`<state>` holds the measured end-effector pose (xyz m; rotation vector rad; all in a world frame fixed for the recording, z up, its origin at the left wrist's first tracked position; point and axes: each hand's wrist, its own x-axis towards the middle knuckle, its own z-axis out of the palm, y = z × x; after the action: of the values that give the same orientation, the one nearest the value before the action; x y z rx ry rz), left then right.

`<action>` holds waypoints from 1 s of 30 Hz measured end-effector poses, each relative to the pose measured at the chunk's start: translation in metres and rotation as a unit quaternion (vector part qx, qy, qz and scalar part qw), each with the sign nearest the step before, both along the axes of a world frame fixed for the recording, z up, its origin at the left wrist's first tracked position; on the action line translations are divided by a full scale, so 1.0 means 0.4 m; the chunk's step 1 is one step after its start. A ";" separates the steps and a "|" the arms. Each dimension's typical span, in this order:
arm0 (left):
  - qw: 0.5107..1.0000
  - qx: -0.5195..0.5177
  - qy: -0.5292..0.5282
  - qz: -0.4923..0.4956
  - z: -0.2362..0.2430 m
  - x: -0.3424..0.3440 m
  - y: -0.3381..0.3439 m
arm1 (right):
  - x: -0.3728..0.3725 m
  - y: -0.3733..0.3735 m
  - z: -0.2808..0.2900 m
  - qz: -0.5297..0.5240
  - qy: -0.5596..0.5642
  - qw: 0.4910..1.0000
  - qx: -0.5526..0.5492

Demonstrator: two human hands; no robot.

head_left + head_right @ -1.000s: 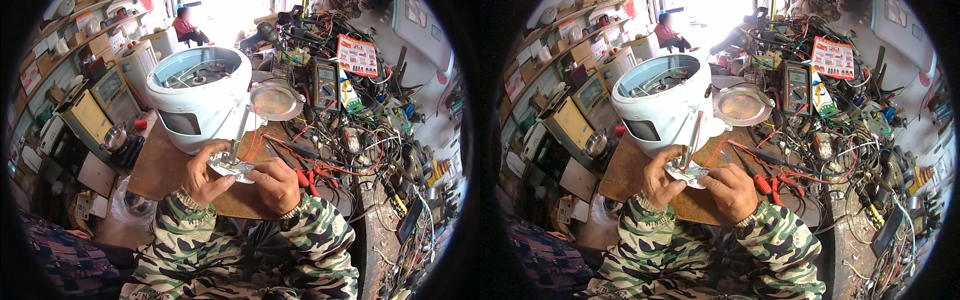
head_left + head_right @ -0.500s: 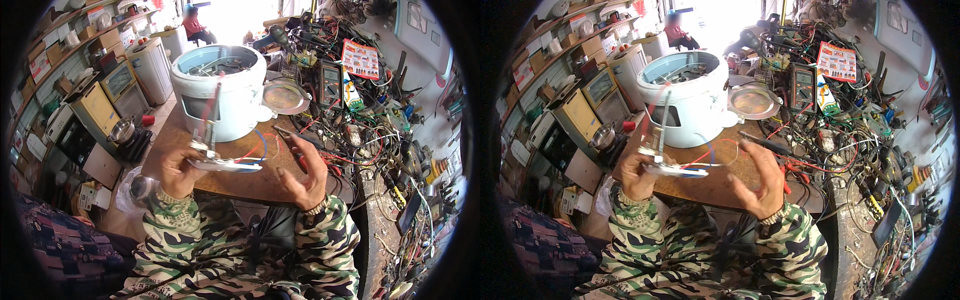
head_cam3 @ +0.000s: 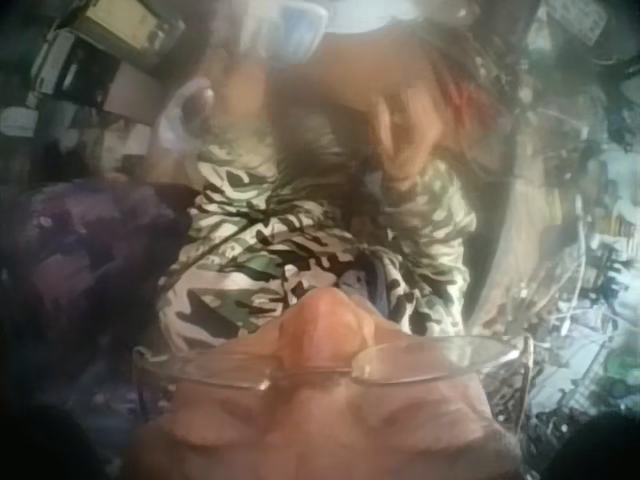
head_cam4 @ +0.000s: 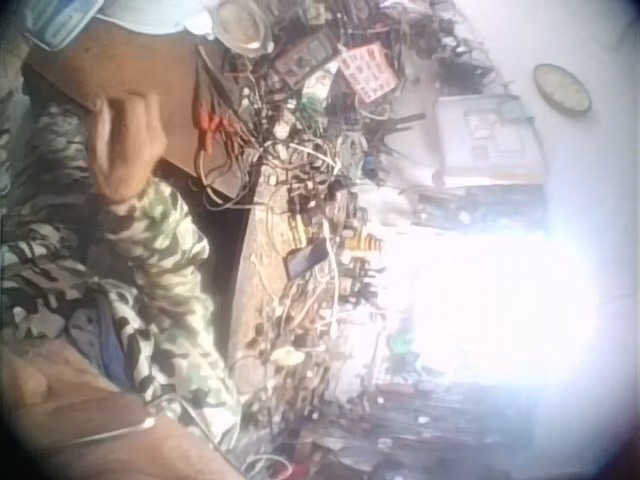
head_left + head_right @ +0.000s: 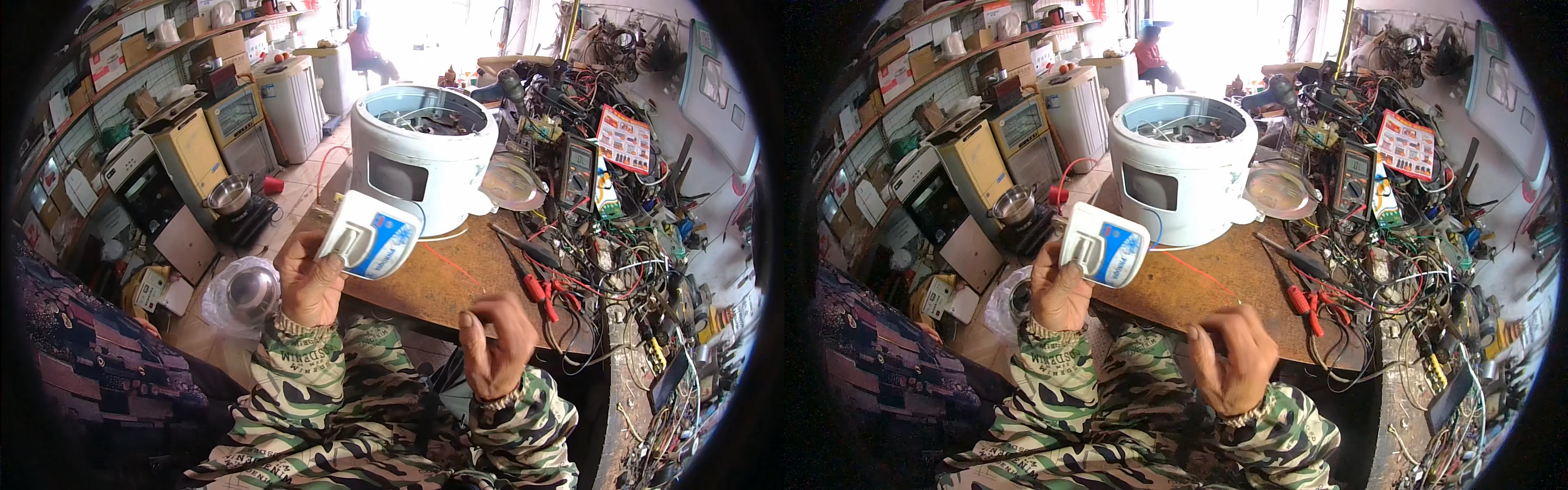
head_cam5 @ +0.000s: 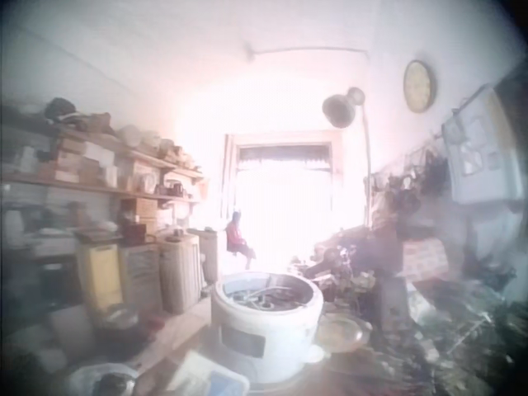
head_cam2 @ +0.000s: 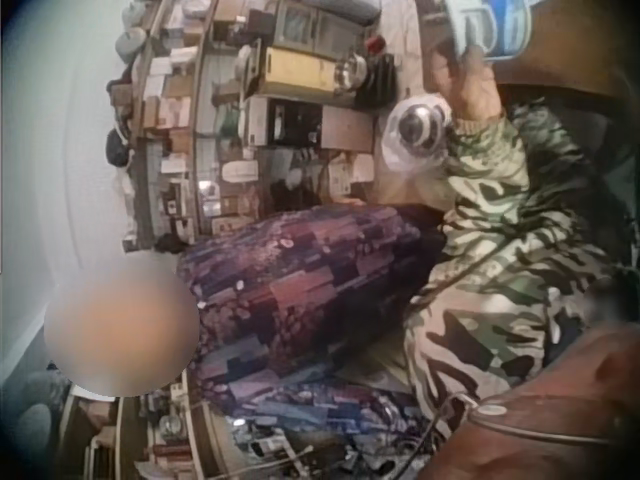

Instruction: The person repairs a small white appliance by connecting wires to a control module using a screwdriver and multimeter probes. They tighten screws, test connections, and reattach the module to the appliance housing.

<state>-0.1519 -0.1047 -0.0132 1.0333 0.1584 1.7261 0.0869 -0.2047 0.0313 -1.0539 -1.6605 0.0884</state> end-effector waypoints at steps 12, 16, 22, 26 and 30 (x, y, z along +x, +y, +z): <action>0.874 0.281 0.365 0.158 0.034 0.004 -0.095 | 0.006 0.142 -0.053 0.357 0.432 0.730 -0.390; 0.869 0.259 0.381 0.177 0.014 0.011 -0.105 | 0.006 0.137 -0.062 0.344 0.440 0.747 -0.359; 0.859 0.279 0.393 0.173 0.003 -0.004 -0.108 | 0.022 0.133 -0.044 0.291 0.352 0.809 -0.370; 0.865 0.278 0.379 0.175 0.002 -0.004 -0.128 | 0.020 0.132 -0.010 0.260 0.251 0.854 -0.373; 0.858 0.279 0.394 0.174 0.011 -0.012 -0.146 | 0.042 0.132 -0.006 0.225 0.194 0.863 -0.408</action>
<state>-0.1569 -0.1632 -0.0089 2.2396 0.3957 1.5841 0.1035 -0.1520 0.0290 -1.1153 -1.4625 1.3264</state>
